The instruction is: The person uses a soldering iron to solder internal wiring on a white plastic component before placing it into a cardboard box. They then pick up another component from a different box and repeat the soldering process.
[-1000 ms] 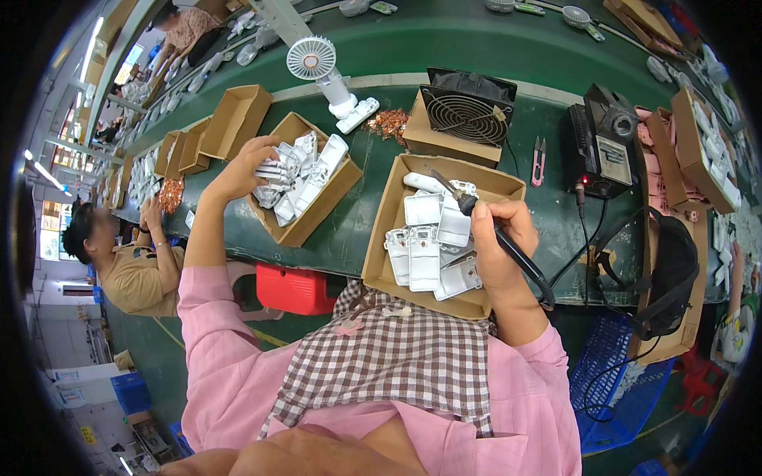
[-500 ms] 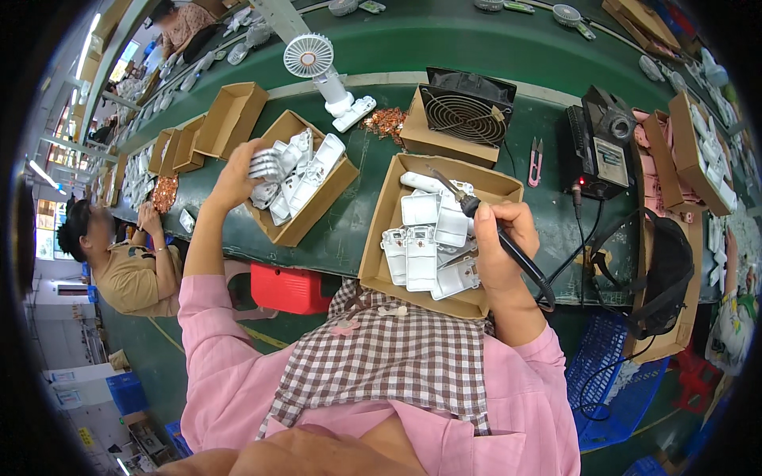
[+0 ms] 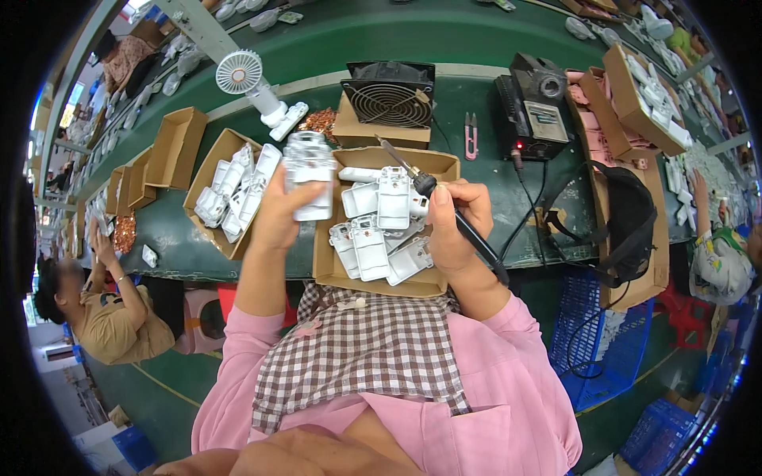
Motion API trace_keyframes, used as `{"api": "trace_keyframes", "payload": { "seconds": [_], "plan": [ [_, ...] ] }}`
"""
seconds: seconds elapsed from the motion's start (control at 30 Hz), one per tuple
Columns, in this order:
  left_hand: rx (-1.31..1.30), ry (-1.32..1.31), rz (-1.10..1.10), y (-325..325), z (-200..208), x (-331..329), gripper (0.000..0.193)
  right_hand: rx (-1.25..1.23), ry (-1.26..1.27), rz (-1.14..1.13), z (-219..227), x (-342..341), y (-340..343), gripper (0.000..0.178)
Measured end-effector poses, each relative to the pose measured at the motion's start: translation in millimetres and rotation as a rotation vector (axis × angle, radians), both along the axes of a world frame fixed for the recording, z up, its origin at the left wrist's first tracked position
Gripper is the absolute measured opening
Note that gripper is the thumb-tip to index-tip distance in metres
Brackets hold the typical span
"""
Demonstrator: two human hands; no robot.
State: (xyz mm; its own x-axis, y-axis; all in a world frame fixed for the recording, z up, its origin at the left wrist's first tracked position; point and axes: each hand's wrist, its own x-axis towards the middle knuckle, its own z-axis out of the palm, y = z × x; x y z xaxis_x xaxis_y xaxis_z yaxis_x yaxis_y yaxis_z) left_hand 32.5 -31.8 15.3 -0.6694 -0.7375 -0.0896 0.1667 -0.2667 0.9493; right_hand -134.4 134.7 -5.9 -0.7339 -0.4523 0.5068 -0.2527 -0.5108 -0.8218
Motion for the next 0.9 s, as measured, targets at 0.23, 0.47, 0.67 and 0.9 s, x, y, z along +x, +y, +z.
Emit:
{"api": "trace_keyframes", "payload": {
  "seconds": [0.23,0.47,0.67,0.9],
  "plan": [
    [0.098,-0.017,-0.223,31,-21,-44,0.047,-0.103,-0.007,0.036,-1,4,5,0.019],
    [0.083,0.078,-0.025,21,-27,-35,0.044,0.088,-0.01,0.084,0,9,4,0.011],
    [0.078,0.1,-0.012,22,-27,-36,0.045,0.157,-0.001,0.081,2,8,0,0.012],
    [0.043,0.079,0.005,21,-28,-37,0.044,0.2,0.002,0.04,0,8,-2,0.013]
  ]
}}
